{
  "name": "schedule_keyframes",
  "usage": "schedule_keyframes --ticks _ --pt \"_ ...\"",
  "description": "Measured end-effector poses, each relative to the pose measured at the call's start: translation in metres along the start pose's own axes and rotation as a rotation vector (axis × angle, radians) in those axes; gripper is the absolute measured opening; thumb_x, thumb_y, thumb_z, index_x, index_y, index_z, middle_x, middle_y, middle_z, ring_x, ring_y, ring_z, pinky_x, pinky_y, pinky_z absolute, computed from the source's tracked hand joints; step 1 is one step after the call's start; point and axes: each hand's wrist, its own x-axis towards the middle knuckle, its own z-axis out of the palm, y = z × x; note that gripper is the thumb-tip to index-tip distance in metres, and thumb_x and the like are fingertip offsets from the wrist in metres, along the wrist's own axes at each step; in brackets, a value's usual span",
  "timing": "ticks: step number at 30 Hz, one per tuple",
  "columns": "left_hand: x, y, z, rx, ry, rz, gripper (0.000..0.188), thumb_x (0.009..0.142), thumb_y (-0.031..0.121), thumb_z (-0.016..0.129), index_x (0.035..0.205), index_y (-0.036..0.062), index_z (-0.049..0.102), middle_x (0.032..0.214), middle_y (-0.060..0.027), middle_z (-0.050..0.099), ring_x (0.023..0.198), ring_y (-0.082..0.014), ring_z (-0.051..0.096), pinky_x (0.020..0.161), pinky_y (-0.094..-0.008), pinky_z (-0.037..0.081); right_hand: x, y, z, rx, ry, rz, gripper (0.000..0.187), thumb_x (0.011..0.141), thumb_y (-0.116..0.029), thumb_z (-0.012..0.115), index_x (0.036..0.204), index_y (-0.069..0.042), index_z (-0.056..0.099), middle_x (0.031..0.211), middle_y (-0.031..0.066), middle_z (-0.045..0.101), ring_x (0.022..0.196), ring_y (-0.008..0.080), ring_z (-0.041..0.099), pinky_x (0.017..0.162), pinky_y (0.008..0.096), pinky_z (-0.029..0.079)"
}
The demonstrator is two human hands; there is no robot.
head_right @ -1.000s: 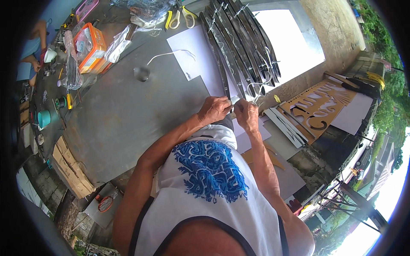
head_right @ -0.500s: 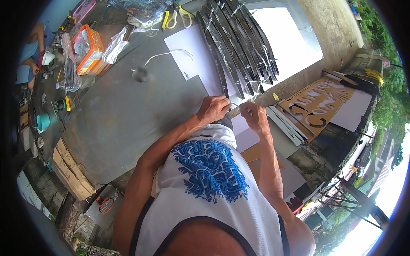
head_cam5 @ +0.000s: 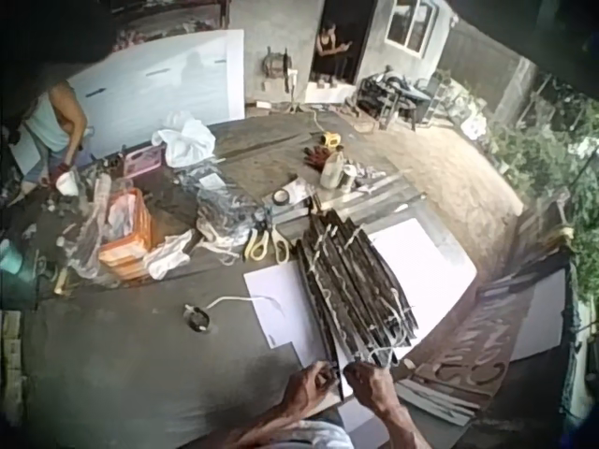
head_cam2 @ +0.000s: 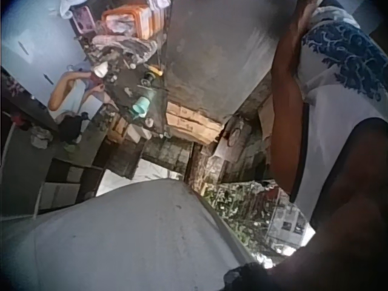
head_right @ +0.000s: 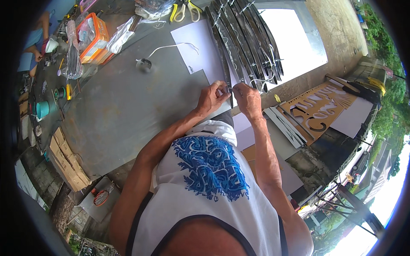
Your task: The person assembles a lighting fixture by inserting a small bulb into a socket and securing it with a plastic nut. They then attach a zip tie to the fixture's wire and tighten it by hand. The person repeats this process for multiple fixtures lined up on the workbench.
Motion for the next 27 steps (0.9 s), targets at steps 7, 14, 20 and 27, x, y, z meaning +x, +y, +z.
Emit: schedule_keyframes --ticks 7,14,20,27 --pt "0.015 -0.005 -0.006 0.032 0.014 0.068 0.040 0.083 0.012 0.081 0.120 0.0053 0.066 0.081 -0.0086 0.071 0.063 -0.0209 0.067 0.060 -0.0340 0.053 0.018 -0.009 -0.008 0.021 -0.158 0.001 0.015 0.091 -0.014 0.072 0.098 0.000 0.072 0.081 0.0136 0.075 0.070 0.0213 0.073 0.068 0.0333 0.057" --pt "0.019 -0.008 -0.004 0.016 0.037 0.136 0.030 0.081 0.012 0.077 0.110 0.0077 0.073 0.082 -0.0098 0.071 0.070 -0.0274 0.070 0.067 -0.0379 0.056 0.020 -0.008 -0.013 0.211 -0.320 -0.020 0.022 0.095 -0.013 0.070 0.108 0.001 0.060 0.080 0.0113 0.073 0.067 0.0151 0.070 0.058 0.0297 0.054" --pt "0.025 -0.013 -0.003 -0.003 0.038 0.129 0.022 0.081 0.016 0.073 0.101 0.0080 0.078 0.080 -0.0110 0.071 0.070 -0.0281 0.070 0.068 -0.0385 0.057 0.018 -0.009 -0.008 0.281 -0.310 -0.110 0.023 0.097 -0.013 0.068 0.113 0.000 0.056 0.089 0.0129 0.074 0.068 0.0157 0.069 0.058 0.0288 0.055" --pt "0.042 -0.012 -0.017 0.088 -0.127 0.122 0.024 0.079 0.024 0.078 0.098 0.0087 0.080 0.082 -0.0098 0.070 0.073 -0.0252 0.069 0.070 -0.0356 0.055 0.016 -0.020 -0.042 0.875 -0.477 0.353 0.025 0.100 -0.009 0.059 0.121 0.005 0.055 0.094 0.0157 0.074 0.072 0.0178 0.070 0.064 0.0269 0.057"
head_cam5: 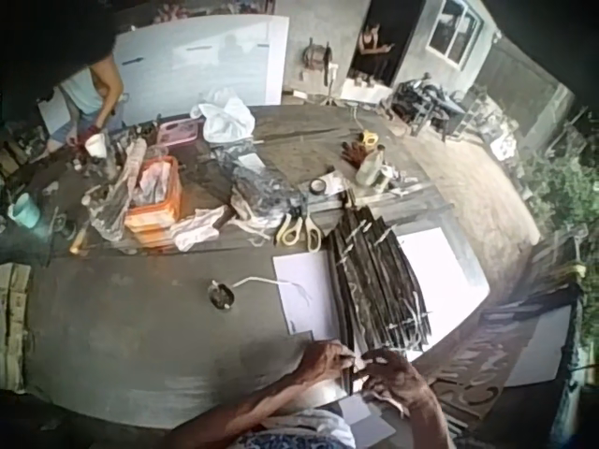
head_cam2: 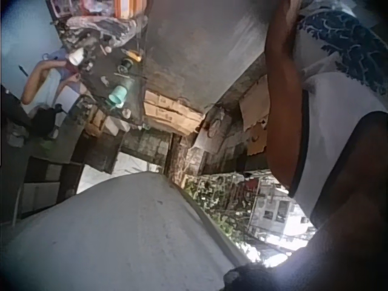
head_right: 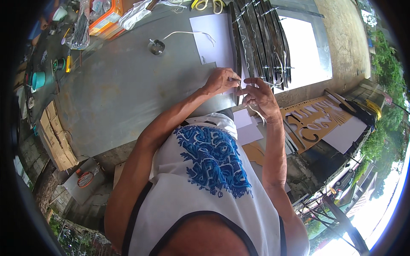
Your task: The person assembles a lighting fixture by inserting a small bulb into a socket and securing it with a plastic nut. They then attach a zip tie to the fixture's wire and tighten it by hand. The person repeats this process for multiple fixtures lined up on the workbench.
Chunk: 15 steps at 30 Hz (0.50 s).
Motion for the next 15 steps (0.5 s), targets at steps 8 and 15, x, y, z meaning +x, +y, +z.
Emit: schedule_keyframes --ticks 8,15 --pt "0.008 0.002 -0.007 -0.037 -0.107 -0.059 0.023 0.079 0.020 0.083 0.098 0.0069 0.079 0.084 -0.0113 0.072 0.072 -0.0240 0.069 0.069 -0.0355 0.053 -0.027 -0.018 -0.026 0.293 -0.115 -0.028 0.032 0.090 -0.004 0.075 0.121 0.004 0.068 0.100 0.0153 0.073 0.089 0.0208 0.072 0.063 0.0293 0.058" --pt "0.006 0.002 -0.005 -0.113 -0.129 -0.144 0.025 0.079 0.018 0.084 0.101 0.0051 0.079 0.090 -0.0105 0.077 0.079 -0.0188 0.073 0.073 -0.0310 0.056 -0.038 -0.005 -0.015 0.269 -0.118 -0.084 0.029 0.087 -0.001 0.076 0.115 0.003 0.071 0.102 0.0171 0.073 0.077 0.0208 0.071 0.069 0.0303 0.060"
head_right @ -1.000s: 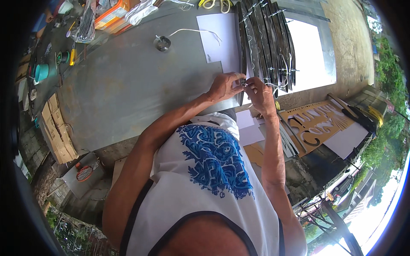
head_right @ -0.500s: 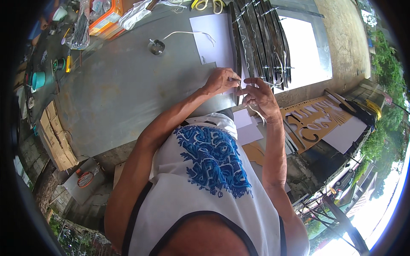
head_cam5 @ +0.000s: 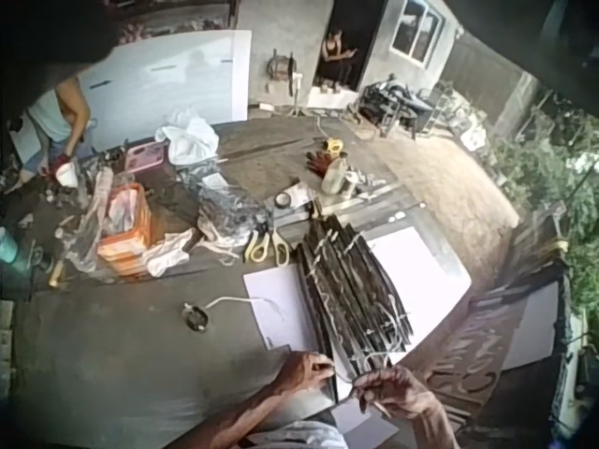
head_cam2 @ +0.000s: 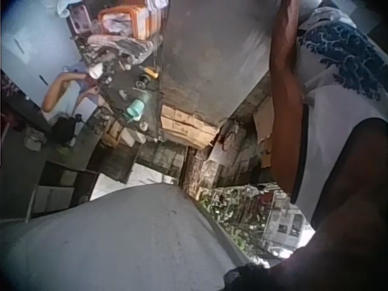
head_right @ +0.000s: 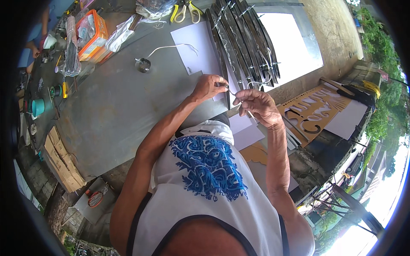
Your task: The person assembles a lighting fixture by inserting a small bulb into a socket and securing it with a plastic nut. They then attach a zip tie to the fixture's wire and tighten it by hand. The person repeats this process for multiple fixtures lined up on the workbench.
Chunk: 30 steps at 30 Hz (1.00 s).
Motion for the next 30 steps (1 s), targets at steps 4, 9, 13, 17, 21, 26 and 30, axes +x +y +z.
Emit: schedule_keyframes --ticks 4,9,13,17,21,26,30 --pt "0.001 -0.005 0.001 -0.055 -0.004 0.002 0.024 0.080 0.013 0.084 0.102 0.0048 0.079 0.091 -0.0092 0.078 0.080 -0.0157 0.073 0.073 -0.0291 0.057 -0.012 0.017 -0.002 -0.138 -0.015 -0.010 0.025 0.088 -0.001 0.075 0.112 0.001 0.072 0.100 0.0146 0.075 0.080 0.0195 0.071 0.074 0.0313 0.059" --pt "0.002 -0.006 0.001 -0.073 -0.029 -0.006 0.022 0.082 0.013 0.084 0.102 0.0041 0.078 0.090 -0.0085 0.077 0.079 -0.0138 0.072 0.072 -0.0282 0.058 -0.024 0.031 -0.003 -0.280 0.076 0.029 0.018 0.089 -0.002 0.075 0.106 0.000 0.074 0.094 0.0108 0.076 0.081 0.0164 0.070 0.075 0.0302 0.057" --pt "0.006 0.002 -0.001 -0.033 -0.057 0.000 0.026 0.079 0.012 0.085 0.101 0.0031 0.078 0.086 -0.0125 0.076 0.077 -0.0160 0.074 0.072 -0.0298 0.057 -0.031 0.046 -0.016 -0.431 0.164 0.109 0.014 0.092 -0.003 0.070 0.104 0.001 0.074 0.089 0.0099 0.075 0.076 0.0152 0.068 0.073 0.0290 0.055" --pt "0.014 -0.003 -0.009 -0.053 -0.158 -0.024 0.023 0.080 0.009 0.084 0.102 0.0022 0.078 0.084 -0.0100 0.075 0.074 -0.0139 0.070 0.070 -0.0292 0.056 -0.031 0.066 -0.028 -0.563 0.253 0.079 0.019 0.091 -0.009 0.066 0.105 0.002 0.073 0.082 0.0085 0.073 0.074 0.0141 0.066 0.070 0.0291 0.053" --pt "0.018 0.013 -0.021 0.020 -0.256 -0.005 0.025 0.081 0.006 0.082 0.106 0.0027 0.077 0.083 -0.0064 0.072 0.070 -0.0120 0.063 0.067 -0.0288 0.053 -0.034 0.073 -0.028 -0.488 0.336 0.040 0.027 0.089 -0.017 0.065 0.106 0.002 0.073 0.079 0.0049 0.070 0.068 0.0118 0.059 0.065 0.0280 0.048" --pt "0.013 0.017 -0.024 0.038 -0.290 -0.015 0.032 0.082 0.002 0.080 0.113 0.0012 0.074 0.087 -0.0066 0.071 0.076 -0.0121 0.065 0.071 -0.0274 0.056 -0.033 0.073 -0.013 -0.260 0.370 0.027 0.026 0.092 -0.021 0.067 0.106 0.000 0.073 0.078 0.0039 0.069 0.064 0.0098 0.054 0.061 0.0276 0.045" --pt "0.007 0.015 -0.022 0.045 -0.263 -0.013 0.036 0.080 0.005 0.082 0.116 0.0032 0.074 0.091 -0.0066 0.072 0.074 -0.0141 0.066 0.070 -0.0289 0.056 -0.020 0.069 -0.003 -0.390 0.386 0.011 0.032 0.096 -0.029 0.068 0.105 0.001 0.073 0.077 0.0050 0.070 0.065 0.0108 0.057 0.061 0.0276 0.046"
